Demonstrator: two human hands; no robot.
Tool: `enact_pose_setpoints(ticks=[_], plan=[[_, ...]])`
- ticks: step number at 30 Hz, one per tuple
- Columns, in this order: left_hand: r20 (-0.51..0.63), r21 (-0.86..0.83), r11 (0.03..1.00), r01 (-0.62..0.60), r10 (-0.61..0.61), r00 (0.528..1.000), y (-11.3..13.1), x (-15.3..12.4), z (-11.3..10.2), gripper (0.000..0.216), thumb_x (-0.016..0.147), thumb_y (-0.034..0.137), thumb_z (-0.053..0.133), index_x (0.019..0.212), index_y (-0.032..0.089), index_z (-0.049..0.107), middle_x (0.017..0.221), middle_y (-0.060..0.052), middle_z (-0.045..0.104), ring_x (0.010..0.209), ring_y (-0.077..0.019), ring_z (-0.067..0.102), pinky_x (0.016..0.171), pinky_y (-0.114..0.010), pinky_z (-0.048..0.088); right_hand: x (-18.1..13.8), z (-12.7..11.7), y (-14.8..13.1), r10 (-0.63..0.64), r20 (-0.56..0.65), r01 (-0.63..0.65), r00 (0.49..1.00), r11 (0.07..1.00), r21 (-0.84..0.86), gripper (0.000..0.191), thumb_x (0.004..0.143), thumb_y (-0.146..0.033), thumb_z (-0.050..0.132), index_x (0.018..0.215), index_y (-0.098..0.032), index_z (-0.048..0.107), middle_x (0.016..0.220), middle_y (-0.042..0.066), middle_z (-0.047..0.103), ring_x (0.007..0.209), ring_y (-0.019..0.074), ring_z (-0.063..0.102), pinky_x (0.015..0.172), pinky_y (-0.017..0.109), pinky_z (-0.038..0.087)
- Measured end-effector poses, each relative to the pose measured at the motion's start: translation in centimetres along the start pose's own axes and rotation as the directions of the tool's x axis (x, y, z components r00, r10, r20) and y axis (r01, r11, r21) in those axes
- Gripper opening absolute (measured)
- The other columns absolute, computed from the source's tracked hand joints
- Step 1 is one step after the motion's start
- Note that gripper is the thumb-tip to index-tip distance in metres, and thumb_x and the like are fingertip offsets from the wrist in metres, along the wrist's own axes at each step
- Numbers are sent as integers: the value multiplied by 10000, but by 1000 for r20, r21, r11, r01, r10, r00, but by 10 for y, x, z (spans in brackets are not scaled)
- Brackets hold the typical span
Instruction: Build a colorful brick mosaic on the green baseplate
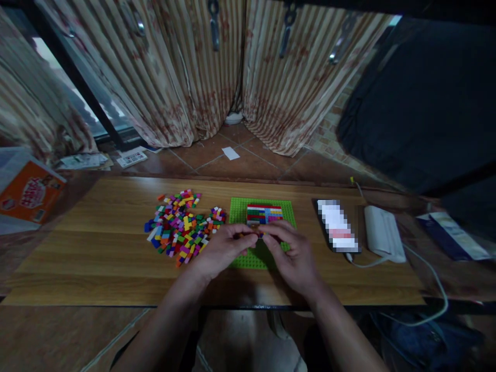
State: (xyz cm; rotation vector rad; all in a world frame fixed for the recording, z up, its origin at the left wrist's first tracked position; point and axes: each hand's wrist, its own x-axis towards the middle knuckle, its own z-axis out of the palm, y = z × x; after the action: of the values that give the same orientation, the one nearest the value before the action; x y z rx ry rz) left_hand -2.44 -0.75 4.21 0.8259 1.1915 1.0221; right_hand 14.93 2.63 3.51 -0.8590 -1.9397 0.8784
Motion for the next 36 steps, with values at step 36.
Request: enact_pose_setpoints(ticks=[36], plan=[[146,-210,976,66,-35,989,-6,0,2,352,691,456,767,728,127,645,656,-1,580,522,-55,415,509,-219,235,1,2,-6,162,43,-167,986,972,165,81,853,-299,666,899,-252,714,947,31,688,924,190,639,790,327,511]])
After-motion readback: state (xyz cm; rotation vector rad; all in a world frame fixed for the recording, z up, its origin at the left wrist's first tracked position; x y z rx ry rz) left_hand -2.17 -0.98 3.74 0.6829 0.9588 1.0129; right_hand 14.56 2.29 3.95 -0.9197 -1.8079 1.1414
